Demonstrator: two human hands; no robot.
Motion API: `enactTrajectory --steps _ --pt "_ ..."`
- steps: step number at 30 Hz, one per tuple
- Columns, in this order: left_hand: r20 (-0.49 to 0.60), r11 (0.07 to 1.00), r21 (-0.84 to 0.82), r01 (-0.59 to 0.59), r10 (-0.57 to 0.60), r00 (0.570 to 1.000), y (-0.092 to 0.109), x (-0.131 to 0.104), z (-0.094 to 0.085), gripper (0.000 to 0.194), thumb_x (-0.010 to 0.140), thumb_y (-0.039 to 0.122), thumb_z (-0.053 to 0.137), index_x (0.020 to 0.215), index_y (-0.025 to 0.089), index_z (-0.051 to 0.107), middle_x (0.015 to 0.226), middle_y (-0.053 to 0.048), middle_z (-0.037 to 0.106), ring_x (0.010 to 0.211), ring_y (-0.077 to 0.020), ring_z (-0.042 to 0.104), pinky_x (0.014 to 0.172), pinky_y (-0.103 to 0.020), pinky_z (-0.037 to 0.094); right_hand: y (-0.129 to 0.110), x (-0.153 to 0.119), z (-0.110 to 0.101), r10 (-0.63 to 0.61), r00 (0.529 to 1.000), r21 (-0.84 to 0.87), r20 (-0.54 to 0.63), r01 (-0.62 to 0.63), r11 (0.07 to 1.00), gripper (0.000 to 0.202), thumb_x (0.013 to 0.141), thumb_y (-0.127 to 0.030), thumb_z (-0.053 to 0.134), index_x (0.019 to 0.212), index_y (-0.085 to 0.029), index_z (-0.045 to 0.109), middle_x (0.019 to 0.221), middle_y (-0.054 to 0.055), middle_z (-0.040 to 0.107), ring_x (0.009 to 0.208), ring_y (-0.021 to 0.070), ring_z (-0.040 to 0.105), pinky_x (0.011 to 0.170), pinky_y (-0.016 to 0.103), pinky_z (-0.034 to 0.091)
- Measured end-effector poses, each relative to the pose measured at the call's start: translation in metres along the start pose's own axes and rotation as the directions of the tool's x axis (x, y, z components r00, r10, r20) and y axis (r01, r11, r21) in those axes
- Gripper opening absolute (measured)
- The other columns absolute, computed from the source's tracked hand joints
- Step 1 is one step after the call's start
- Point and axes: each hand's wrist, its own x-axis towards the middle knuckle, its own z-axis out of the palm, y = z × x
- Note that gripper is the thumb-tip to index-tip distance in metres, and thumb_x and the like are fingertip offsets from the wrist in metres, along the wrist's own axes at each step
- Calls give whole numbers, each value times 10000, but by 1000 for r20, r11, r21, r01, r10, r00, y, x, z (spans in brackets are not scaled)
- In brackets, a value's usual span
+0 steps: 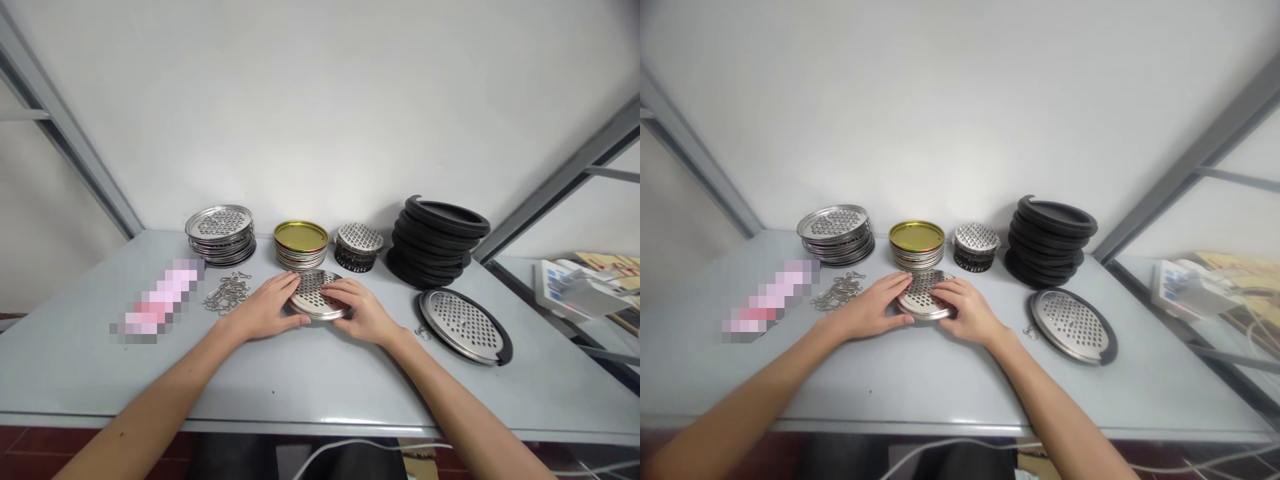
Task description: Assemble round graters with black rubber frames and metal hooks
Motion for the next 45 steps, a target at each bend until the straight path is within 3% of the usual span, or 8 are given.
enactTrajectory --steps 4,9,15,19,23,33,38,45 --pt "33 999 29 -13 12 999 -1 1 0 857 825 690 471 1439 105 344 1476 -167 380 1370 -292 340 1128 -436 302 -4 2 -3 13 998 8 57 -14 1000 513 669 -159 661 1177 -201 605 1172 91 644 1080 263 566 950 437 463" --pt "29 999 27 -27 26 999 -2 3 2 900 768 713 534 1437 139 354 1470 -157 393 1359 -298 359 1117 -438 318 -9 3 -9 -7 991 30 136 3 1000 515 746 -444 697 1173 -175 599 1189 126 621 1078 268 562 943 432 462" --pt "95 999 22 -31 29 995 -4 -3 2 986 707 688 623 1473 170 283 1534 -147 268 1396 -330 277 1125 -452 296 -8 2 -4 62 992 6 107 -63 998 317 900 -354 533 1155 -180 608 1133 116 643 1077 242 571 941 411 475" --pt "108 1000 5 1 -2 994 -3 -6 2 947 745 686 583 1488 208 241 1555 -125 217 1409 -332 246 1123 -450 286 -1 0 0 131 991 -80 33 -128 988 339 898 -364 532 1175 -180 600 1206 133 612 1121 262 560 977 446 462" --pt "114 999 13 40 -41 993 -1 -6 3 870 825 669 489 1501 213 188 1572 -121 157 1427 -321 201 1129 -436 264 4 -2 2 172 983 -154 60 -161 975 460 887 -403 536 1255 -128 541 1315 182 541 1218 287 508 1027 457 425" --pt "78 1000 4 -1 1 997 6 -6 4 713 896 592 438 1480 220 271 1561 -95 211 1419 -308 227 1136 -452 260 -1 1 1 232 971 -261 59 -209 942 532 812 -519 599 1193 -149 581 1129 155 622 1054 299 582 947 476 454" --pt "89 1000 3 -27 26 996 7 -3 6 717 901 586 435 1486 213 253 1563 -103 197 1427 -304 206 1150 -469 221 5 -5 6 205 964 -246 167 -161 956 661 896 -528 467 1402 -108 398 1447 211 400 1351 342 361 1082 526 347" --pt "127 999 21 -27 24 992 5 -3 9 793 875 642 430 1503 230 176 1575 -105 135 1437 -314 162 1151 -472 179 12 -9 10 223 952 -227 209 -175 958 707 905 -537 446 1461 -120 311 1513 192 284 1411 338 248 1118 552 295"
